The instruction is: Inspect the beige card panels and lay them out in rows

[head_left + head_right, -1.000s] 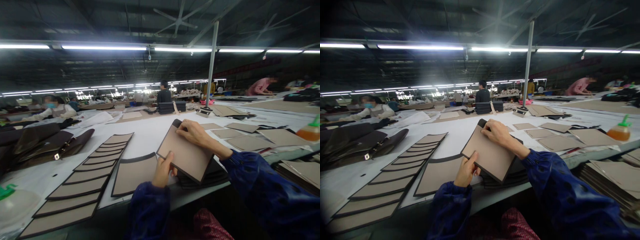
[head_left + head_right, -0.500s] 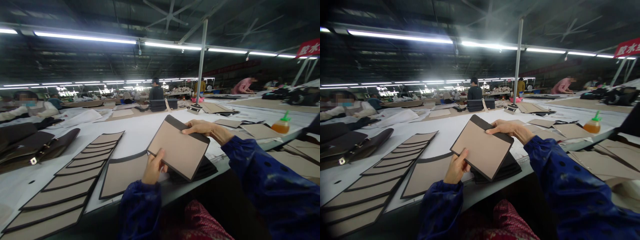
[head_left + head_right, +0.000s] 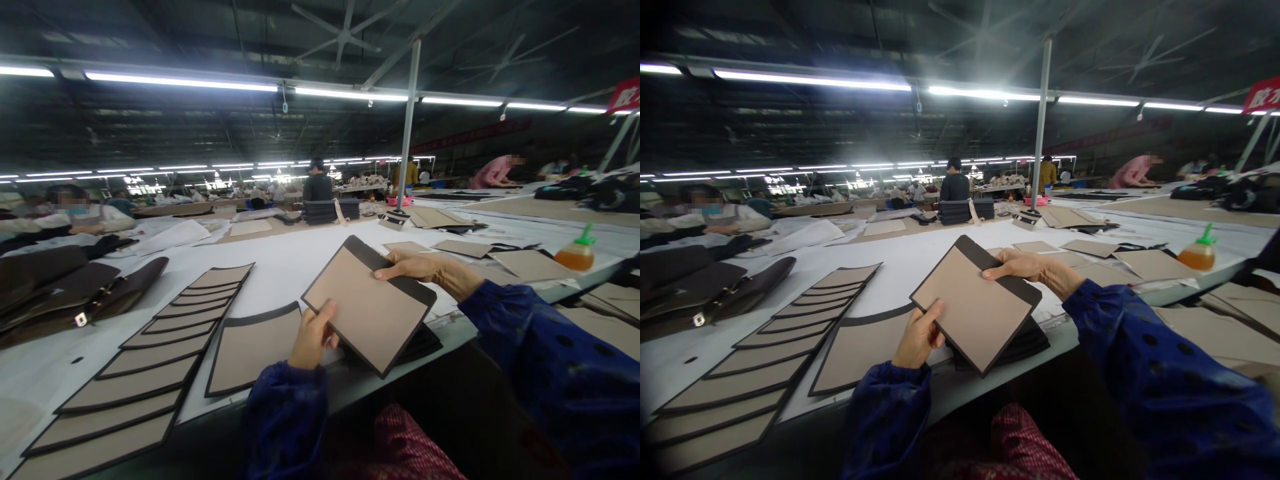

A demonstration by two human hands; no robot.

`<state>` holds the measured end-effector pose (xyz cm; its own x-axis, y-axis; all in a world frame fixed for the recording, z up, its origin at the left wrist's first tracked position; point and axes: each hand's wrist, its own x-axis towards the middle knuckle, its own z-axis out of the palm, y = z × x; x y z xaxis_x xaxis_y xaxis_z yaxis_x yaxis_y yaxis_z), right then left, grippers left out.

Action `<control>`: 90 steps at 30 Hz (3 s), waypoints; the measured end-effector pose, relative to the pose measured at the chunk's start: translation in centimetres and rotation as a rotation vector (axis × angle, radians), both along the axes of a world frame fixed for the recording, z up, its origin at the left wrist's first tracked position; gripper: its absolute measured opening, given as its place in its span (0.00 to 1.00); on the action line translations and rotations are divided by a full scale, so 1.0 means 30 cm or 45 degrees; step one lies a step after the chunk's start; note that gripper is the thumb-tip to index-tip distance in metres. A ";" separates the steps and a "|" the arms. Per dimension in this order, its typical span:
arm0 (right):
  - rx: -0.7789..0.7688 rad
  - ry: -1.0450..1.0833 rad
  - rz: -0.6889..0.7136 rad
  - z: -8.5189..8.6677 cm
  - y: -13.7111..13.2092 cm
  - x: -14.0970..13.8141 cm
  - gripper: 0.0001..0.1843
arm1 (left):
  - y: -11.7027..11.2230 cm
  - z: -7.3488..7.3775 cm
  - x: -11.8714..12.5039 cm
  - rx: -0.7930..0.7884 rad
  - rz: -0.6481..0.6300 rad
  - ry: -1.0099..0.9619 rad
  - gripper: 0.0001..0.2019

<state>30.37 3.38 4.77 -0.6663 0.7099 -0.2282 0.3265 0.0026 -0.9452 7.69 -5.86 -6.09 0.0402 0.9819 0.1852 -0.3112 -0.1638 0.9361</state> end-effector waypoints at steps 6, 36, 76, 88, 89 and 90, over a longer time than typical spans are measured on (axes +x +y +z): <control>0.071 -0.081 -0.091 0.013 -0.020 -0.011 0.21 | 0.002 0.004 0.001 -0.018 0.030 0.015 0.21; 0.258 0.298 -0.430 -0.188 -0.217 -0.130 0.27 | 0.033 -0.001 0.002 0.137 0.521 -0.214 0.22; 0.559 0.471 -0.512 -0.235 -0.195 -0.142 0.56 | 0.023 0.024 0.008 0.065 0.221 -0.399 0.27; 0.751 0.437 -0.626 -0.274 -0.224 -0.162 0.50 | 0.028 0.011 0.000 0.043 0.317 -0.373 0.25; 0.699 0.476 -0.599 -0.268 -0.224 -0.162 0.51 | 0.028 0.010 -0.001 0.041 0.319 -0.374 0.25; 0.644 0.505 -0.568 -0.262 -0.223 -0.161 0.51 | 0.028 0.009 -0.001 0.039 0.325 -0.369 0.25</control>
